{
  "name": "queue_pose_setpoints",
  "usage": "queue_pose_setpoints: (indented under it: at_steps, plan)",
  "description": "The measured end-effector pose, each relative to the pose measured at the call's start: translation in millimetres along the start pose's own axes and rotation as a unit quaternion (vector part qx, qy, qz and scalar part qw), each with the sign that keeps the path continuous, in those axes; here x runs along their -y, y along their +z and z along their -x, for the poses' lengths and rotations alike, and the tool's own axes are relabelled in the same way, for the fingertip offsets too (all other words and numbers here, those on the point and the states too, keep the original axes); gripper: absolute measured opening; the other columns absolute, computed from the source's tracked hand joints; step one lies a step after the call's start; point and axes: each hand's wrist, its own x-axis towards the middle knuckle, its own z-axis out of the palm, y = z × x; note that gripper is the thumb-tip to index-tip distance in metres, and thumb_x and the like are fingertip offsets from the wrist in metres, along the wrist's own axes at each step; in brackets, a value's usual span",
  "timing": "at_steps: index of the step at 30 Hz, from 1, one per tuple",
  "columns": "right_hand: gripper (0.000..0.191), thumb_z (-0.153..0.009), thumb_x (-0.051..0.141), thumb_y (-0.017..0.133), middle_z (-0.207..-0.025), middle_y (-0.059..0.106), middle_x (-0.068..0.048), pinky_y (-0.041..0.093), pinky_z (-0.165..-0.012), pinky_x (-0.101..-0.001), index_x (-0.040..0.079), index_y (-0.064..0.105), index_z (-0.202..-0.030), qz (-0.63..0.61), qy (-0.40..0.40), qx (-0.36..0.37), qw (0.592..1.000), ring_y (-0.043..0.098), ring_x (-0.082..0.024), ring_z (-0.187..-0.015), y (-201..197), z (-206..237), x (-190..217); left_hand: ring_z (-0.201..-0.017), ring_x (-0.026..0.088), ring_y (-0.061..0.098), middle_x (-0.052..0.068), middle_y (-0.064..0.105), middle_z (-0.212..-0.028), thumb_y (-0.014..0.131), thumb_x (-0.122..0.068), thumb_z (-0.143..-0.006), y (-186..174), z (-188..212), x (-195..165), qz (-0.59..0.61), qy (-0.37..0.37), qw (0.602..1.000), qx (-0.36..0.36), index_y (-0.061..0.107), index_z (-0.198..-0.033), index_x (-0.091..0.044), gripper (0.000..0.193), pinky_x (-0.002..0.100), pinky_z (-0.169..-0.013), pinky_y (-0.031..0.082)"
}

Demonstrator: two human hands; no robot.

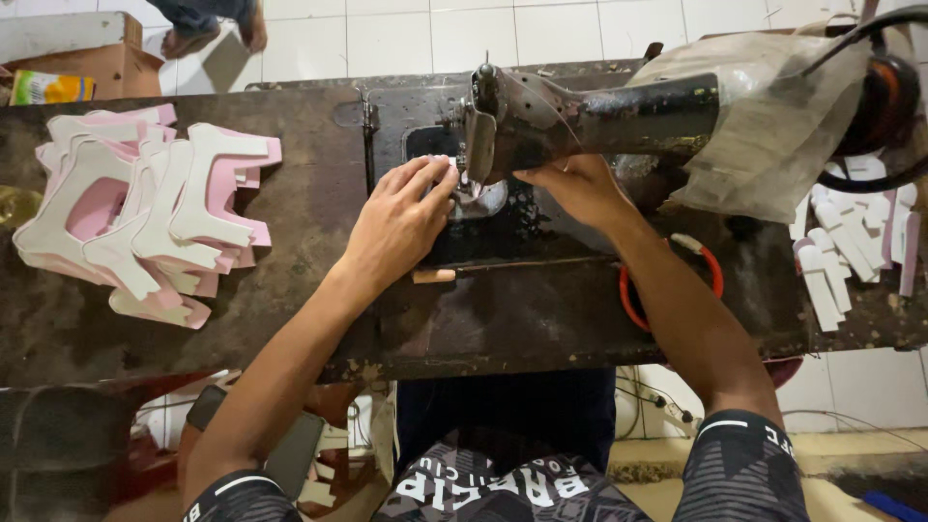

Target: The person sits at a treadle sewing machine and stitches pink and white foam shoe upper components together, guiding the pieces under the needle. They trim threads with scissors, place finished pieces on a stack, and pick up new components to continue stitching.

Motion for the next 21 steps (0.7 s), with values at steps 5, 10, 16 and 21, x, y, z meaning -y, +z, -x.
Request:
queue_pose_setpoints:
  at_steps: [5,10,16,21]
  plan:
    - [0.016,-0.095,0.022,0.074,-0.064,0.050,0.008,0.030,-0.053,-0.0257,0.007,0.079,-0.090,0.004,0.087,0.006,0.996,0.041,-0.004,-0.060,-1.9,1.2,-4.1,-0.126,0.032,0.056,0.013,0.061,-0.135,0.070,-0.017,-0.094,-6.0,10.8,-13.7,-0.014,-0.030,0.999,-0.024,0.063,-0.137,-0.004,0.045,0.045,-0.108,0.045]
    - [0.013,-0.093,0.022,0.076,-0.067,0.060,0.011,0.037,-0.055,-0.0229,0.011,0.079,-0.089,-0.024,0.052,0.003,0.998,0.049,-0.001,-0.063,-0.6,2.9,1.1,-0.120,0.032,0.057,0.014,0.060,-0.129,0.071,-0.019,-0.093,-10.1,20.5,-23.6,-0.040,-0.051,0.998,-0.017,0.064,-0.135,-0.005,0.044,0.045,-0.104,0.047]
    - [0.045,-0.096,0.023,0.082,-0.060,0.042,0.005,0.027,-0.053,-0.0289,0.002,0.056,-0.065,0.012,0.049,0.003,0.999,0.037,-0.008,-0.057,-2.9,2.7,-1.0,-0.115,0.031,0.059,0.013,0.060,-0.120,0.072,-0.020,-0.095,-11.8,21.1,-39.4,-0.029,-0.074,0.996,-0.027,0.065,-0.132,-0.004,0.040,0.043,-0.098,0.048]
    - [0.017,-0.094,0.019,0.075,-0.068,0.051,0.011,0.031,-0.055,-0.0254,0.008,0.072,-0.082,-0.061,-0.009,0.025,0.998,0.043,-0.002,-0.065,-2.1,2.7,-2.3,-0.100,0.031,0.060,0.014,0.062,-0.109,0.075,-0.019,-0.095,-14.8,19.7,-51.0,0.062,-0.106,0.992,-0.012,0.069,-0.121,0.000,0.033,0.044,-0.087,0.049]
